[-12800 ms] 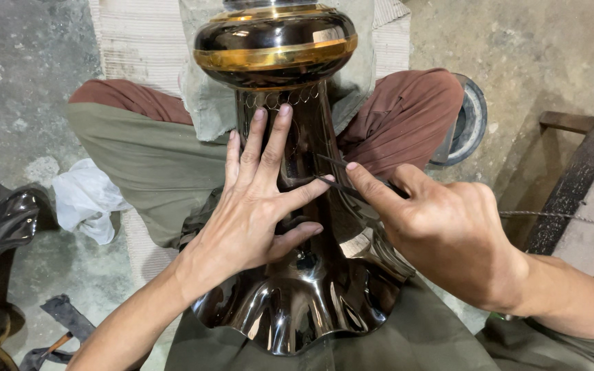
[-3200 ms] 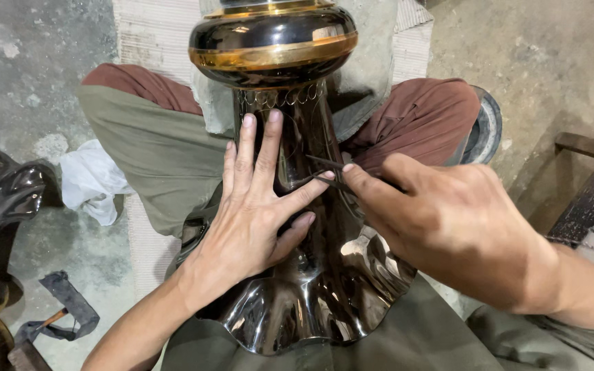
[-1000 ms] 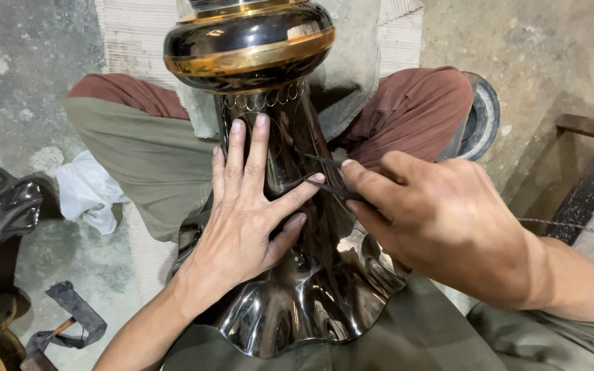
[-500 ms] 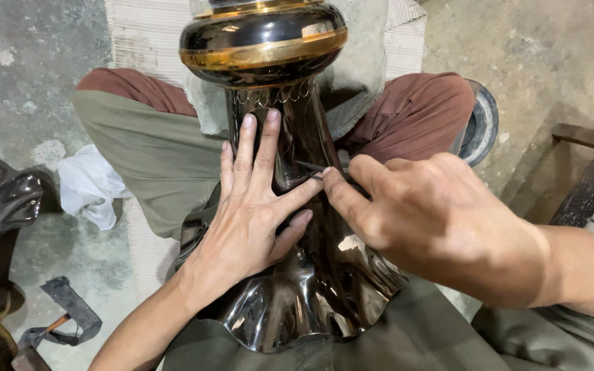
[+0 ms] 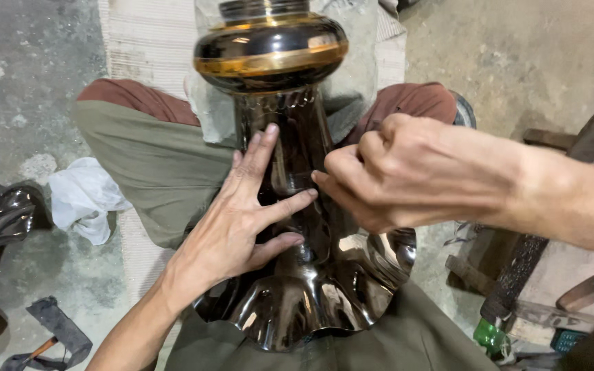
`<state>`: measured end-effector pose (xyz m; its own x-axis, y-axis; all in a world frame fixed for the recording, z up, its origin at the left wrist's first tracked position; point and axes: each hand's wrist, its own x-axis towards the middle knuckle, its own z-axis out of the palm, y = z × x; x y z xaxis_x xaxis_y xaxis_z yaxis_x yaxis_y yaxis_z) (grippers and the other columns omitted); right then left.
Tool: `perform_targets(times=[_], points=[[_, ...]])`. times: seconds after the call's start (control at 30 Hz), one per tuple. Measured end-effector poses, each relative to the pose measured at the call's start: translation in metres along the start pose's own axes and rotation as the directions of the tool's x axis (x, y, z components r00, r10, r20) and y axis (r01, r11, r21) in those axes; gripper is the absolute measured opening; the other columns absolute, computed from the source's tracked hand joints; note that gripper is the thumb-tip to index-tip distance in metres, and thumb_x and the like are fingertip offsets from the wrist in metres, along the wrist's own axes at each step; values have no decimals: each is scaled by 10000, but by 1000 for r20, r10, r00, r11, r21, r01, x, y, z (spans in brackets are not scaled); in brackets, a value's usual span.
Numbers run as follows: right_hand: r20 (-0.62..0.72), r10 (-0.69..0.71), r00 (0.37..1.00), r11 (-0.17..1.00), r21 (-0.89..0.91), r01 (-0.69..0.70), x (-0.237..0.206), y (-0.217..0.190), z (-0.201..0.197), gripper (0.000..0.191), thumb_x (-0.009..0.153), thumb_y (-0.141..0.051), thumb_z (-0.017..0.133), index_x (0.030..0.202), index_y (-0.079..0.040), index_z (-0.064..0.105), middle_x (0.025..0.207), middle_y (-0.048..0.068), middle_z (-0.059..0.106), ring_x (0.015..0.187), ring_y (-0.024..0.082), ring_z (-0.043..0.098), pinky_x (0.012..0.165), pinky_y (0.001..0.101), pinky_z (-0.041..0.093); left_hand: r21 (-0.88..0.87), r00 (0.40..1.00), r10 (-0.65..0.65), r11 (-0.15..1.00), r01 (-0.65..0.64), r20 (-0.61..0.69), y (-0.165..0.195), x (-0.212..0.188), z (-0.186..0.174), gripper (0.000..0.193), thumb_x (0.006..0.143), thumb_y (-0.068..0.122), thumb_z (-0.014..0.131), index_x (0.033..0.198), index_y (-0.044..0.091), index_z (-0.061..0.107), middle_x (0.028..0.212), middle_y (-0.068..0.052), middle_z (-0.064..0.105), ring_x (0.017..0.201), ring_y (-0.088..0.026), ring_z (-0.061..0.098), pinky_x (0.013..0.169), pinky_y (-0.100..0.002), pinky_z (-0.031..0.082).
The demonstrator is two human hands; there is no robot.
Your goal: The person uses a small metal tool to engrave circular patterns onto the neck of a polished dark metal vase. They hold the vase steady with one hand and carefully trace the design with the other, rotating the object as needed to continue the pattern.
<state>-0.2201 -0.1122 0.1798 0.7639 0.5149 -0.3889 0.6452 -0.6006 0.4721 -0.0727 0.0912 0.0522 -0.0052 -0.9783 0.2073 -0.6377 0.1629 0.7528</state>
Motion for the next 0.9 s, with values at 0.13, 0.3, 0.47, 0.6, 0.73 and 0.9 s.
perform_targets(times=[0.13,0.3,0.47,0.6,0.73,0.9], points=[[46,1,999,998,66,-4,4,2,6,417,963,-236,499,1297,-51,667,718,61,529,398,78,462,296,254,371,-61,999,40,997,-41,-25,-8,-3,0,536,739,310,896,1223,168,718,1655,-276,117,1533,-492,219,1211,-586,314],[141,155,978,958,220,-183,-18,-15,13,523,937,-81,499,1456,-119,539,782,102,552,409,90,470,289,244,352,-128,998,27,991,-36,-65,-15,-3,5,573,729,309,926,1172,113,619,1677,-236,160,1540,-474,247,1232,-579,306],[339,391,856,852,219,-476,-27,-51,8,657,905,3,427,1548,-128,456,1042,251,607,411,116,476,263,230,329,-218,991,45,973,-72,-125,-18,0,10,946,709,295,939,1420,45,368,1685,-216,186,1568,-446,228,1268,-574,266],[772,280,570,572,343,-745,-7,-55,-10,500,1082,-287,386,1559,-140,421,885,183,636,383,107,503,336,282,409,-249,992,34,966,-64,-124,-17,4,13,1194,689,293,942,1582,44,189,1689,-178,184,1579,-405,180,1275,-578,209],[971,24,236,244,223,-944,18,-32,-33,445,1113,-219,237,1346,-68,585,628,114,651,437,145,546,358,269,447,-228,992,10,973,-40,-128,-15,7,16,1274,666,318,936,1613,64,121,1705,-150,159,1591,-382,139,1295,-574,179],[944,-2,330,35,330,-943,27,2,-27,523,1071,-358,349,894,-15,701,577,108,628,431,166,572,425,261,503,-191,993,10,981,-32,-117,-13,8,16,1266,646,328,953,1597,69,160,1692,-168,141,1576,-398,112,1261,-600,182]])
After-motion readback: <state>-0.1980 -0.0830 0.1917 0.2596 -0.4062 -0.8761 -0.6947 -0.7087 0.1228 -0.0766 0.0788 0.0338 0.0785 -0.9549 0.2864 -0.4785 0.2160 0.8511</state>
